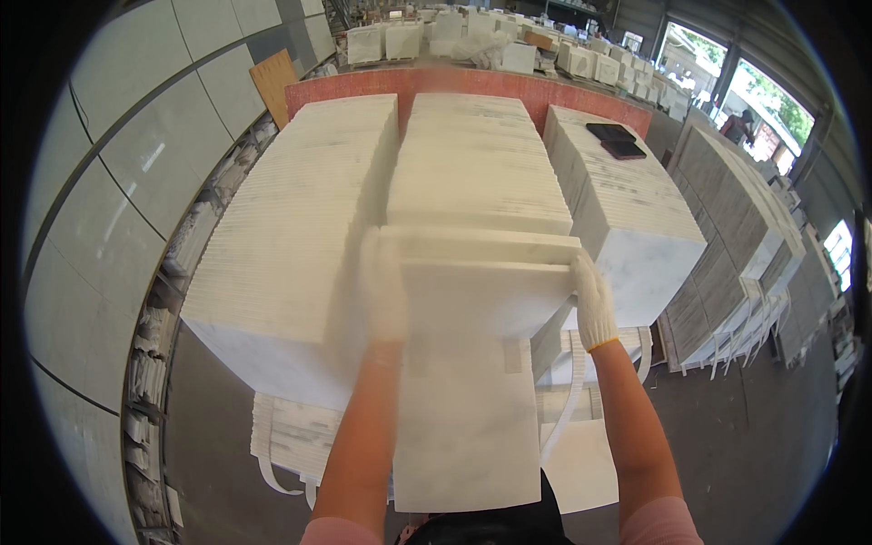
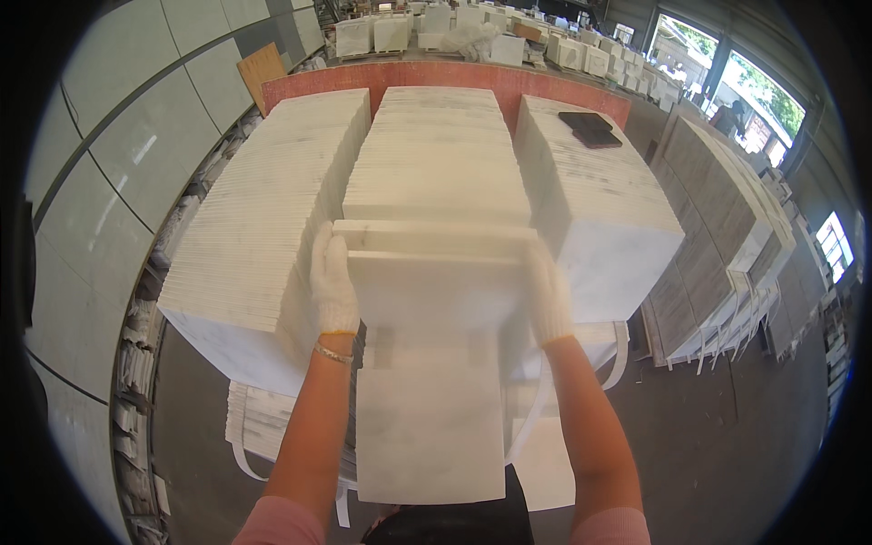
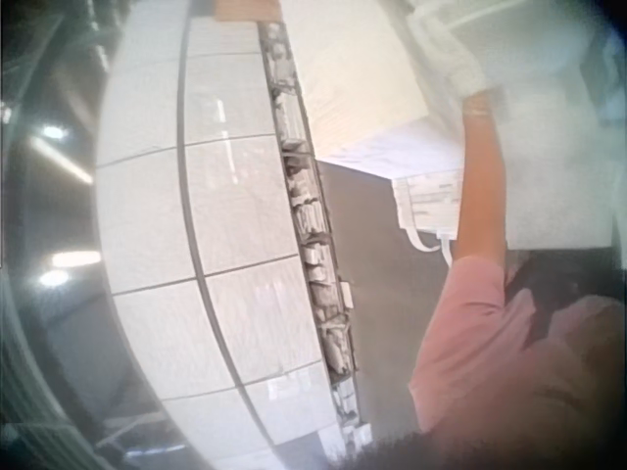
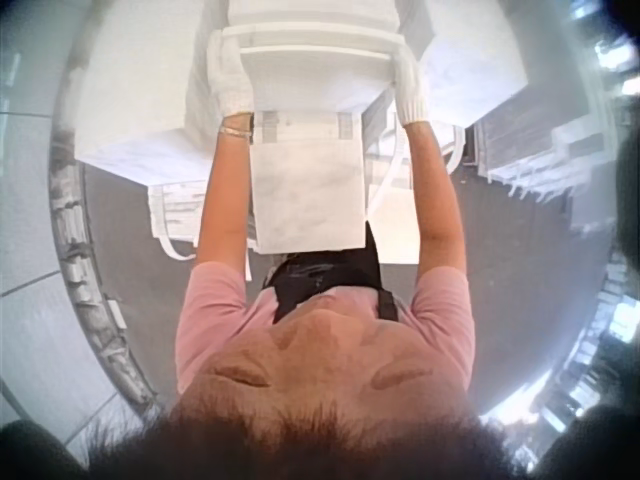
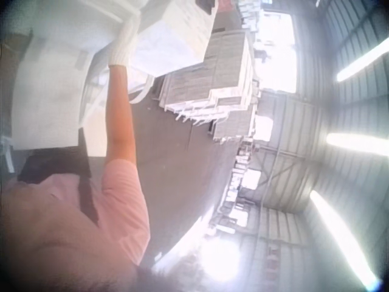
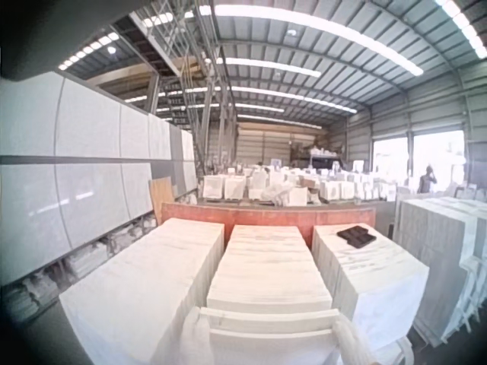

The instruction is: The person repeatedly picks up white rectangular tiles from a stack and places them onto a growing floor layout. They handle the tiles one at a time, aligning each piece with adjacent tiles already laid out on the floor.

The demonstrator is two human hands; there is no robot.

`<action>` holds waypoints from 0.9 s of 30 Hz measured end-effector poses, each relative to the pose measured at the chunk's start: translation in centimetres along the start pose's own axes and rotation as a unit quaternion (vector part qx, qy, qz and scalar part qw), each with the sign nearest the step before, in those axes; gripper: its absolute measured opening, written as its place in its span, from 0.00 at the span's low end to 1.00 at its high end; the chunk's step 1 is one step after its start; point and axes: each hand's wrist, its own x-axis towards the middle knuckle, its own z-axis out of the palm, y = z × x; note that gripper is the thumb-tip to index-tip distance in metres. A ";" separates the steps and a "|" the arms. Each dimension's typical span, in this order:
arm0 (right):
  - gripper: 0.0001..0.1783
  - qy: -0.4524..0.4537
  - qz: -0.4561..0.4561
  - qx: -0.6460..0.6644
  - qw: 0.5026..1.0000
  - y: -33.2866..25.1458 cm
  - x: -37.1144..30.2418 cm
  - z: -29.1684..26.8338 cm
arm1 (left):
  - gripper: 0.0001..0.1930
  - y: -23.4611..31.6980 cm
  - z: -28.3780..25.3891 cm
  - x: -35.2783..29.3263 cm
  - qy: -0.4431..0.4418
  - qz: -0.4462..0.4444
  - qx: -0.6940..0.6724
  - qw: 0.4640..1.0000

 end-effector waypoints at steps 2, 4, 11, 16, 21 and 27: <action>0.41 0.010 0.021 0.042 0.999 -0.3 -1.8 0.3 | 0.27 0.1 -0.8 -1.4 0.003 0.014 -0.001 1.000; 0.42 -0.004 0.024 0.052 0.998 -0.7 -3.5 0.2 | 0.26 0.3 -1.6 -2.8 0.002 0.037 0.027 0.999; 0.40 -0.010 -0.006 0.049 0.999 -2.1 -4.7 0.2 | 0.26 0.5 -2.8 -5.0 0.001 0.052 0.019 0.998; 0.35 -0.002 -0.007 0.059 0.998 -3.2 -2.6 -0.3 | 0.25 -0.6 -1.8 -3.7 0.000 0.046 -0.084 0.995; 0.39 -0.044 0.048 0.041 0.997 -1.7 -5.4 -0.9 | 0.23 -0.7 -4.1 -6.2 -0.033 0.213 0.183 0.959; 0.42 -0.107 0.010 0.049 0.993 3.6 -12.0 -3.3 | 0.25 -4.0 -8.6 -13.4 -0.060 0.210 0.156 0.963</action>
